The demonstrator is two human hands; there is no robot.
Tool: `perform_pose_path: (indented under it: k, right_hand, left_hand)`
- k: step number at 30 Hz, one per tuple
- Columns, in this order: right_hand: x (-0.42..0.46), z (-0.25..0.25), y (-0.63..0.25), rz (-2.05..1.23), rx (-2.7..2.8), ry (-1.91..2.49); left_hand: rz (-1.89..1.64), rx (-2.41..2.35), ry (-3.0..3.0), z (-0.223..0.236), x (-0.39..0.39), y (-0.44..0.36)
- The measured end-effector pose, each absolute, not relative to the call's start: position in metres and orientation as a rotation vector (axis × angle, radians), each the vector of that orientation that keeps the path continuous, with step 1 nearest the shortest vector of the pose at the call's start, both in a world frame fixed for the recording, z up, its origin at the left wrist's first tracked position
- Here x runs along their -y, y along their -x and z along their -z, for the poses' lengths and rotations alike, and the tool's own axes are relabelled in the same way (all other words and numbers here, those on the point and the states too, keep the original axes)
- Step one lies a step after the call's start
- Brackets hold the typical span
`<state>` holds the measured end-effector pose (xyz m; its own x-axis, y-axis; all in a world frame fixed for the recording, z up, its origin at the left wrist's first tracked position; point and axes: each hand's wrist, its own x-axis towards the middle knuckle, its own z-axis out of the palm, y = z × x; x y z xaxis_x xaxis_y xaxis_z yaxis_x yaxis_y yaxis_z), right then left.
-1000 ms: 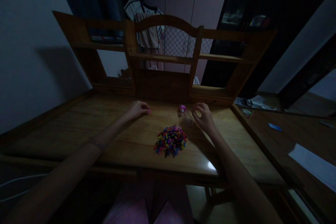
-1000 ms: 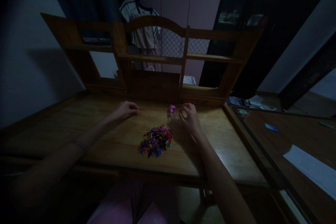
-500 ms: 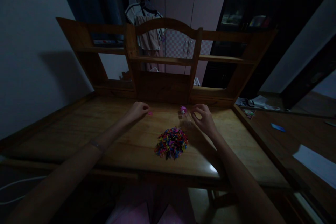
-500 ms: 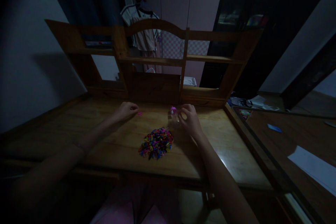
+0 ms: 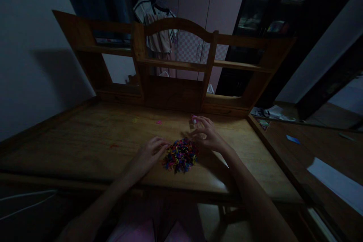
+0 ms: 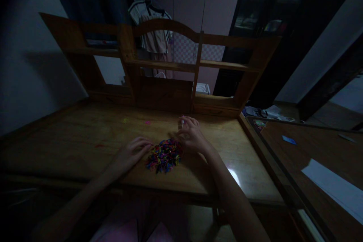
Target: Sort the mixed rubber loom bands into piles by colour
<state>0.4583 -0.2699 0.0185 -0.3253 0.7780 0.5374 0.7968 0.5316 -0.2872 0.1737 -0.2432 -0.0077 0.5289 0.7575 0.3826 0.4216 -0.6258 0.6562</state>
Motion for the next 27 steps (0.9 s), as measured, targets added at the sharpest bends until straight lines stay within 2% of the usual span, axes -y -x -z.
perform_pose_path:
  k: [6,13,27]
  right_hand:
    - [0.270,-0.013,-0.453,0.060,2.179,1.364]
    - [0.261,0.006,-0.448,0.070,2.190,1.411]
    - [0.263,0.013,-0.444,0.035,2.290,1.499]
  left_hand:
    - [-0.959,-1.031,-2.000,0.030,0.248,-0.167]
    - [-1.015,-1.043,-1.467,0.027,0.246,-0.162]
    - [-0.953,-1.007,-1.652,0.034,0.247,-0.165]
